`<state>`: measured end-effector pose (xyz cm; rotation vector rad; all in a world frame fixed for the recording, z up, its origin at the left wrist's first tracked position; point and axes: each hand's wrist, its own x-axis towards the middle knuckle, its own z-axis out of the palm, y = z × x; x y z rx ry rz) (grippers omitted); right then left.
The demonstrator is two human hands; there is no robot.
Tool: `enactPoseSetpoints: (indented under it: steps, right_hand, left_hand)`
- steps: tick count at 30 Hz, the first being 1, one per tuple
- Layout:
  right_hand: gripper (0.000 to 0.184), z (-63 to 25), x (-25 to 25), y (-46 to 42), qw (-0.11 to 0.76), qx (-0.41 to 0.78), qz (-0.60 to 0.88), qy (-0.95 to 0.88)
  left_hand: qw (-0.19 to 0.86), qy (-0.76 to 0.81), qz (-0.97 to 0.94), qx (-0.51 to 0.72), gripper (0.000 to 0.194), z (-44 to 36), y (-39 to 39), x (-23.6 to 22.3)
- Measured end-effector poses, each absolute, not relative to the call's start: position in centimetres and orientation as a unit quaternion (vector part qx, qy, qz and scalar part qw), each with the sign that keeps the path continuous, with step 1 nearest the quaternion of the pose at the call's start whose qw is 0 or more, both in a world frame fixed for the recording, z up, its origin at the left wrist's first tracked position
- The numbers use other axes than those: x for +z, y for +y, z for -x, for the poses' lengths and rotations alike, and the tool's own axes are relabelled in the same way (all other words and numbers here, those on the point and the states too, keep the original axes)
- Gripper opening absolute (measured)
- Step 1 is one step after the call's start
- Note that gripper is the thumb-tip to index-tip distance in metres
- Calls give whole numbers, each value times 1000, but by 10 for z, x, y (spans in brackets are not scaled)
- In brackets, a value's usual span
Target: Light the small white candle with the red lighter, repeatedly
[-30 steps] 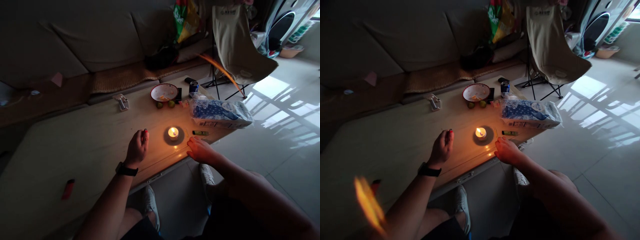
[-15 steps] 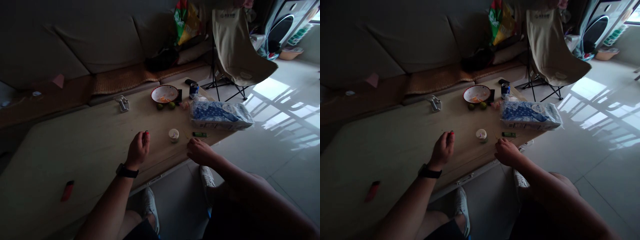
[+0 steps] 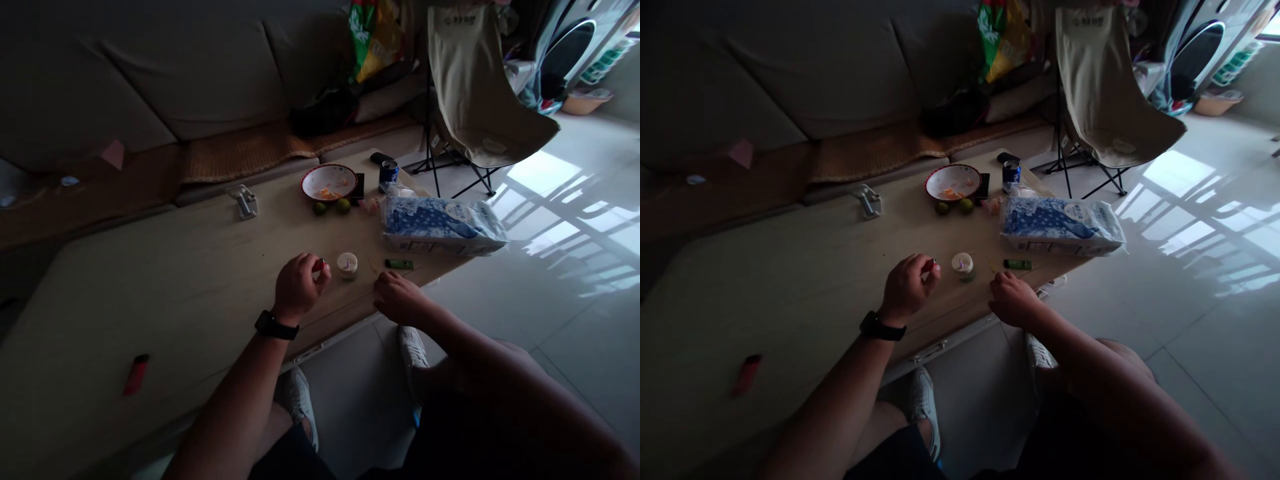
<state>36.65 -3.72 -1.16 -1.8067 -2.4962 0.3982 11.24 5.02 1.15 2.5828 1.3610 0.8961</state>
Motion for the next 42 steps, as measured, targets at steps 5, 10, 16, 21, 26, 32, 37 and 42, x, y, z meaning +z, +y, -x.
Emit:
enactPoseSetpoints:
  steps: [5,10,16,21,26,32,37,42]
  right_hand:
    - [20,-367,-12,-38,17,132,580,-803]
    - [21,-367,-12,-37,15,126,582,-804]
    - [24,-365,-11,-37,1,133,592,-795]
    - [26,-365,-11,-37,1,130,594,-794]
    - [25,-365,-11,-38,-4,127,591,-797]
    - [24,-365,-10,-38,1,124,590,-798]
    - [25,-365,-9,-38,3,132,591,-796]
    - [25,-365,-10,-39,2,129,591,-797]
  left_hand:
    - [36,437,-852,288,20,-126,52,11]
    - [13,430,-866,254,15,-135,53,10]
    - [1,423,-873,241,14,-141,53,8]
    - [-7,419,-877,237,16,-142,52,10]
    - [-9,425,-875,229,17,-143,51,11]
    - [9,423,-872,246,16,-141,51,12]
    - [51,448,-833,320,19,-129,51,14]
    - [122,465,-788,384,16,-108,52,10]
